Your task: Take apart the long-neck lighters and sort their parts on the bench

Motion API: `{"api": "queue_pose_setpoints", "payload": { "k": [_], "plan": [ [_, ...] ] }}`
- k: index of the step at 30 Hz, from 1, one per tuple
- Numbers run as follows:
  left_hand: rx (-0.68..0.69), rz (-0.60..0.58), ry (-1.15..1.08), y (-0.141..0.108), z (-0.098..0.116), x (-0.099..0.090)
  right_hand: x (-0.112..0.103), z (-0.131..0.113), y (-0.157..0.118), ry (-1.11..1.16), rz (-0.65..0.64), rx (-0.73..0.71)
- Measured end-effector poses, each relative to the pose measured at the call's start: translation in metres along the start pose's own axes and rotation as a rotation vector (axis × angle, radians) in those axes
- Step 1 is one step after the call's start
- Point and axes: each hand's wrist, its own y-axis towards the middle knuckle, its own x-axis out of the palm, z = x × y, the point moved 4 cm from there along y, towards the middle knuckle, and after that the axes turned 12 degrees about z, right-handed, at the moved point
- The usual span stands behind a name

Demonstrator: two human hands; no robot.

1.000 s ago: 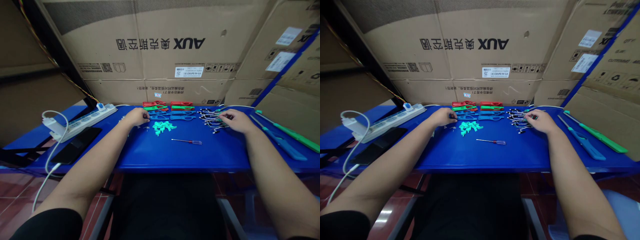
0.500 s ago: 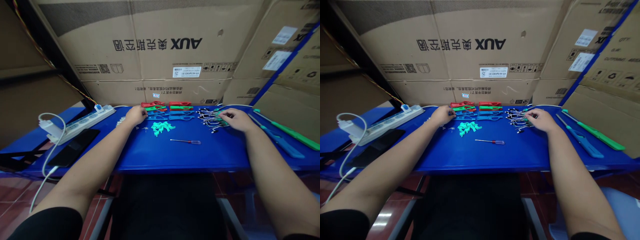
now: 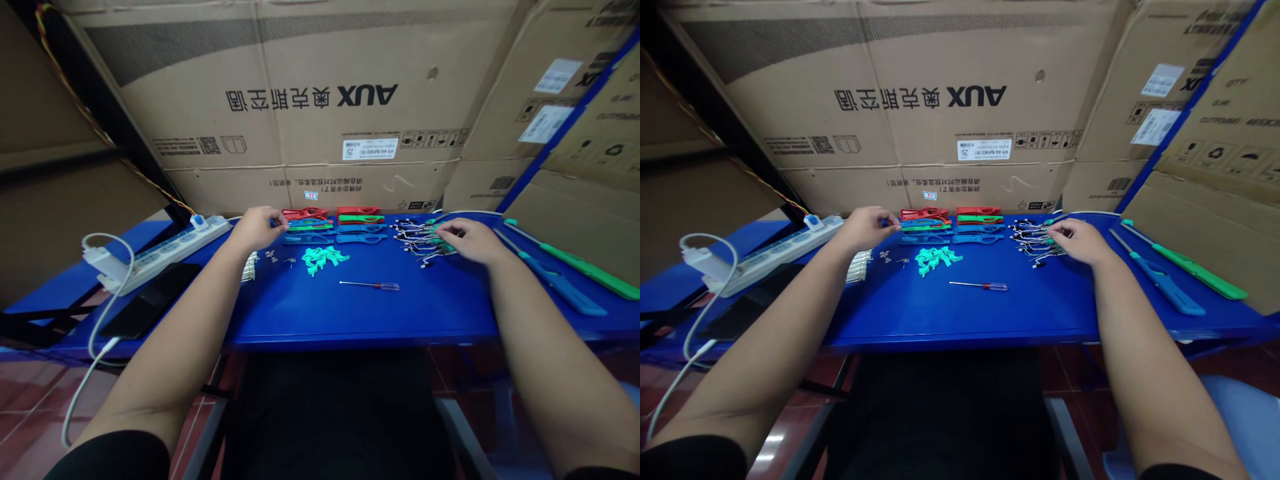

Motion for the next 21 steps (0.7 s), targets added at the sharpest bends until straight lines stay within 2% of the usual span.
{"api": "queue_pose_setpoints", "payload": {
  "k": [3,6,9,11,13,16,19,21],
  "plan": [
    [0.016,-0.010,-0.032,-0.001,0.003,0.001,0.001,0.001,0.000,-0.002,-0.022,-0.001],
    [0.056,-0.065,-0.081,-0.004,0.016,0.003,0.003,0.001,-0.001,0.004,-0.036,-0.005],
    [0.153,-0.096,-0.193,-0.014,0.043,-0.009,0.003,0.000,0.000,0.002,-0.034,-0.013],
    [0.268,-0.109,-0.249,-0.027,0.067,-0.020,0.002,-0.001,0.000,-0.002,-0.033,-0.023],
    [0.400,-0.216,-0.255,-0.047,0.090,-0.024,0.002,-0.002,0.000,-0.005,-0.035,-0.031],
    [0.519,-0.430,-0.251,-0.081,0.113,-0.017,0.003,-0.005,0.000,-0.003,-0.043,-0.039],
    [0.543,-0.544,-0.227,-0.104,0.120,-0.005,0.004,-0.006,0.000,-0.009,-0.051,-0.044],
    [0.546,-0.606,-0.227,-0.109,0.120,-0.001,0.004,-0.005,-0.001,-0.043,-0.076,-0.058]
  ]
}}
